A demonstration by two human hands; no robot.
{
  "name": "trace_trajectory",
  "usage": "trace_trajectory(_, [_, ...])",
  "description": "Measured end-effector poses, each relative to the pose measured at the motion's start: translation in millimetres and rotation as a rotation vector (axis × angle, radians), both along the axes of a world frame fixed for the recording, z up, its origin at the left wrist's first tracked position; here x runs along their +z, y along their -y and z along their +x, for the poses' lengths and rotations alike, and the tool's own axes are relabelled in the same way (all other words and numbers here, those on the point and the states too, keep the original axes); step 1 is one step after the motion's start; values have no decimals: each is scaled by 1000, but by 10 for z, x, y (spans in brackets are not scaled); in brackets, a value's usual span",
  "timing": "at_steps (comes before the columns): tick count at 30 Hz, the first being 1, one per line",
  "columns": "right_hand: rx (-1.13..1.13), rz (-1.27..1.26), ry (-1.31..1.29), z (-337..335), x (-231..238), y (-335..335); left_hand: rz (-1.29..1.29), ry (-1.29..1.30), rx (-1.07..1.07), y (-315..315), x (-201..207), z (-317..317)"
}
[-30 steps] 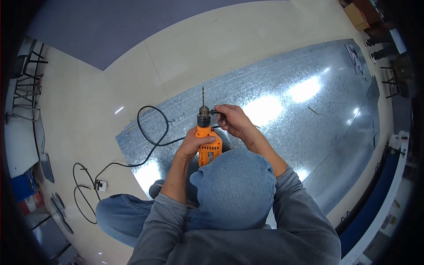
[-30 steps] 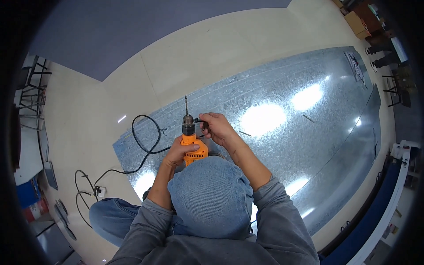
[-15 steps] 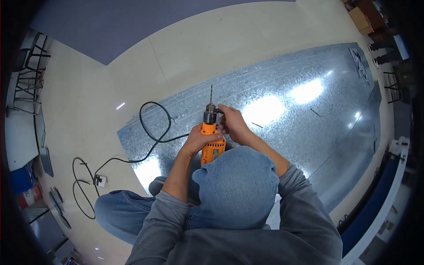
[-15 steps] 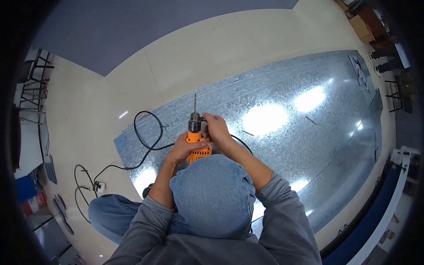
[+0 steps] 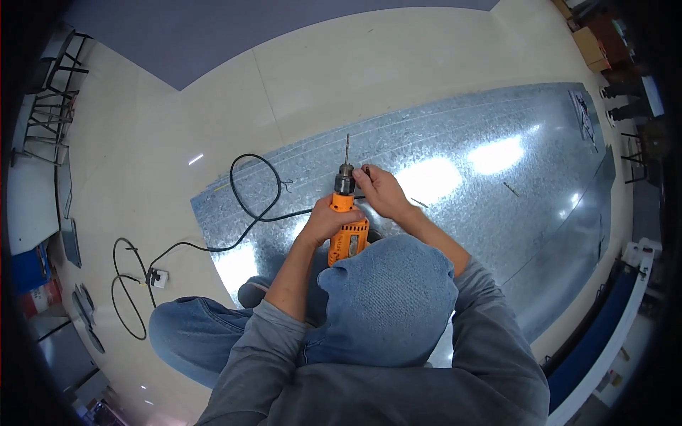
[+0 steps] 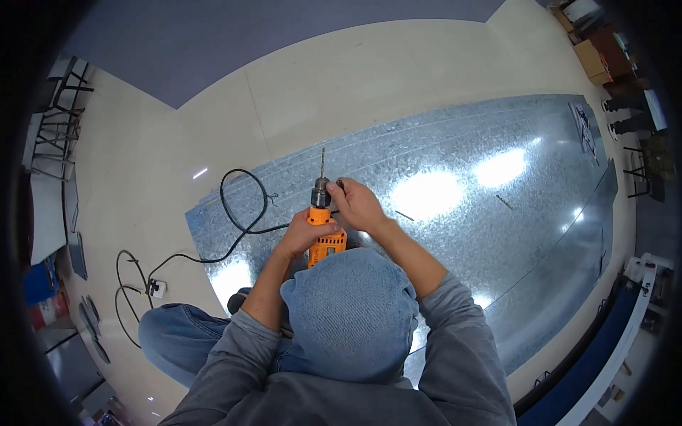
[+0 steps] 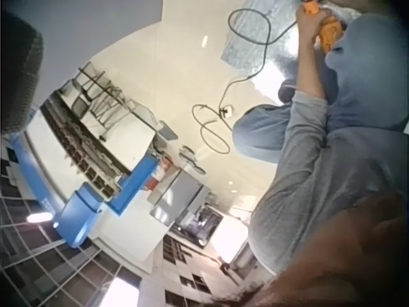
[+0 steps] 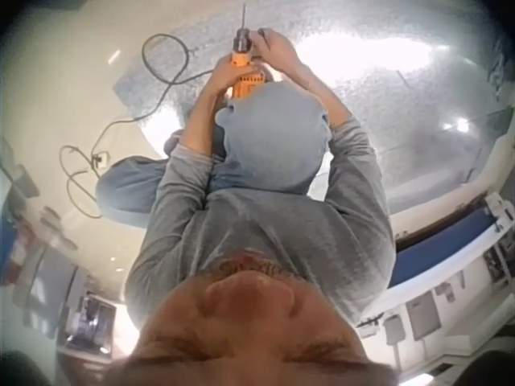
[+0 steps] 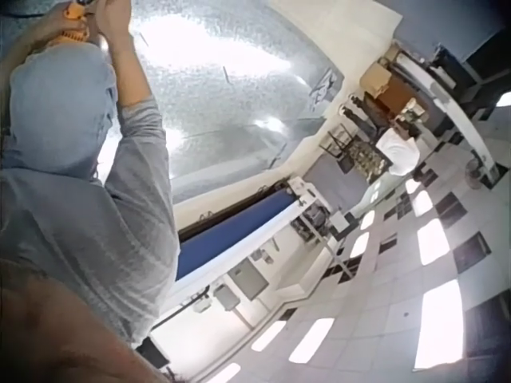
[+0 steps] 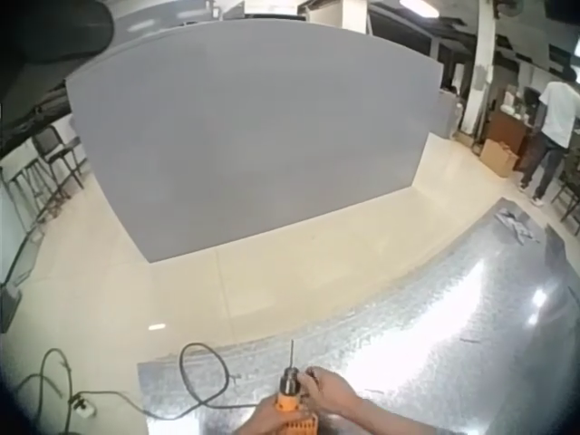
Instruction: The recorder is changing the bit on an electric power drill while working on a fabrication floor.
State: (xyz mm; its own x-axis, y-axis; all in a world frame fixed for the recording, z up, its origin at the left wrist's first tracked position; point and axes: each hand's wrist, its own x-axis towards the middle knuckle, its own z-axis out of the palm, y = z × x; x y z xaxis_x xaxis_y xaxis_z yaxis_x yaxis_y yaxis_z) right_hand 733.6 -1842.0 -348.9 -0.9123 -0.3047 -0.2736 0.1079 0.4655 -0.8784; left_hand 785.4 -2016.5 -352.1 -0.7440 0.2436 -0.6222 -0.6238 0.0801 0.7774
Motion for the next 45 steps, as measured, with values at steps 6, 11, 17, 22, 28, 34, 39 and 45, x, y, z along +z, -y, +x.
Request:
trace_trajectory(6, [402,335,-574,-213,267,-200,11,4,-4,-1,17,-33])
trace_trajectory(11, [316,266,-128,-237,606,-153,11,2,-19,-29,35,-24])
trace_trajectory(17, [208,411,-275,3,625,-36,-13,15,5,-24,74,-18])
trace_trajectory(22, [-212,-304,-182,143,5,-241,-22,46,-48,-195,144,-55])
trace_trajectory(28, [-68,-427,296,-11,-49,-441,113,118,122,-96,-104,64])
trace_trajectory(34, [-356,-764,750,-141,220,-242,108,107,87,-81,-110,69])
trace_trajectory(39, [-250,-571,580,-290,138,-92,78,93,54,-90,-86,44])
trace_trajectory(45, [-279,-160,342,-416,350,247,86,77,40,-87,-57,55])
